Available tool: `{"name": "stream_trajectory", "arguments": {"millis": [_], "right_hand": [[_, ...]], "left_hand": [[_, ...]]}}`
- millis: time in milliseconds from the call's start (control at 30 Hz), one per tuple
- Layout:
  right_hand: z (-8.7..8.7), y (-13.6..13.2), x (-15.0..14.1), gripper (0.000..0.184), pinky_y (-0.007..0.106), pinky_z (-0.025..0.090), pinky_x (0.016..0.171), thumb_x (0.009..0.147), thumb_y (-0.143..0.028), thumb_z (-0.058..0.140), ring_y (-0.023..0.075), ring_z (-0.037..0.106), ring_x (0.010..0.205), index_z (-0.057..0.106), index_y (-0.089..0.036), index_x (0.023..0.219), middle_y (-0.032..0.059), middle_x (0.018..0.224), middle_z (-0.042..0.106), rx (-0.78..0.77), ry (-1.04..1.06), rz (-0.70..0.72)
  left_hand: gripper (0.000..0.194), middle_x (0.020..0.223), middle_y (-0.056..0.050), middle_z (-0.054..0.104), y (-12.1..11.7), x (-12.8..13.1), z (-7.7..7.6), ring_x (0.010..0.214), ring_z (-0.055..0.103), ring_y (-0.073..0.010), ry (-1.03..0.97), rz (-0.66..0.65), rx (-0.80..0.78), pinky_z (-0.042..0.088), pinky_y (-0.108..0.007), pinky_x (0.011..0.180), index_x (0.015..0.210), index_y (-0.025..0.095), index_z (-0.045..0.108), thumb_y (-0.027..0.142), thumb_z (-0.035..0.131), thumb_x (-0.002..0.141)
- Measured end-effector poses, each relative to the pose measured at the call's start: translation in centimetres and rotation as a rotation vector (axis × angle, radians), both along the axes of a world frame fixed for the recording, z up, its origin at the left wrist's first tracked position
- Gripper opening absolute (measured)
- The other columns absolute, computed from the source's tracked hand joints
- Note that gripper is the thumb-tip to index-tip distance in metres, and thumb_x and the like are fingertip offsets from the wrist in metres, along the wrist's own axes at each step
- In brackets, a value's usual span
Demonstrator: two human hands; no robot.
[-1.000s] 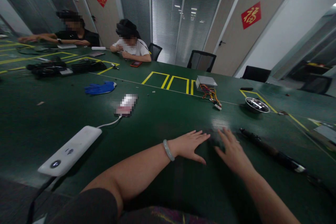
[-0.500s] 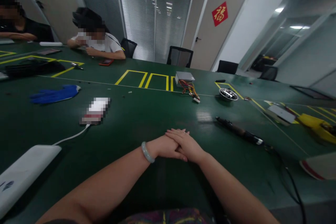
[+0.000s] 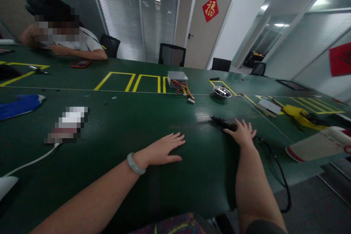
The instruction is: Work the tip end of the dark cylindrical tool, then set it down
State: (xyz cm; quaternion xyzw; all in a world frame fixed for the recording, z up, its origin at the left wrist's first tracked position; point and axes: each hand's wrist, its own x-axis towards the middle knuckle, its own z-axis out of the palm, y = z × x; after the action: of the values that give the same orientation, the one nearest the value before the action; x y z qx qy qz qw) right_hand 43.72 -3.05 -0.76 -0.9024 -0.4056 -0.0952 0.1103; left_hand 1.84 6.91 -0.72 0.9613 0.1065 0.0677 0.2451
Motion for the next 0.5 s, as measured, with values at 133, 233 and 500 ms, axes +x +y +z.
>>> {"name": "stream_trajectory", "arguments": {"millis": [133, 233, 500], "right_hand": [[-1.3, -1.9, 4.5, 0.070, 0.061, 0.026, 0.099, 0.067, -0.072, 0.063, 0.0405, 0.037, 0.126, 0.060, -0.032, 0.124, 0.0107, 0.138, 0.048, -0.045, 0.063, -0.062], [-1.6, -2.1, 5.0, 0.065, 0.054, 0.034, 0.092, 0.067, -0.069, 0.065, 0.0387, 0.041, 0.117, 0.062, -0.031, 0.120, 0.0096, 0.127, 0.056, -0.023, 0.067, -0.050], [-1.0, -1.1, 2.1, 0.051, 0.048, 0.031, 0.087, 0.072, -0.059, 0.066, 0.0354, 0.039, 0.113, 0.064, -0.032, 0.115, 0.0062, 0.123, 0.059, 0.060, 0.017, 0.001]], "left_hand": [[0.072, 0.158, -0.001, 0.019, 0.1, 0.1, 0.0, 0.146, 0.015, -0.0231, -0.009, 0.002, -0.003, 0.015, -0.041, 0.119, 0.150, 0.030, 0.025, 0.063, 0.046, 0.090], [0.072, 0.158, -0.001, 0.020, 0.1, 0.2, 0.1, 0.146, 0.016, -0.0235, -0.015, 0.004, -0.013, 0.015, -0.041, 0.119, 0.150, 0.030, 0.026, 0.062, 0.047, 0.089], [0.068, 0.157, -0.001, 0.022, 0.2, 0.3, 0.2, 0.146, 0.017, -0.0234, 0.000, 0.015, -0.029, 0.016, -0.043, 0.119, 0.149, 0.031, 0.028, 0.060, 0.048, 0.090]]}}
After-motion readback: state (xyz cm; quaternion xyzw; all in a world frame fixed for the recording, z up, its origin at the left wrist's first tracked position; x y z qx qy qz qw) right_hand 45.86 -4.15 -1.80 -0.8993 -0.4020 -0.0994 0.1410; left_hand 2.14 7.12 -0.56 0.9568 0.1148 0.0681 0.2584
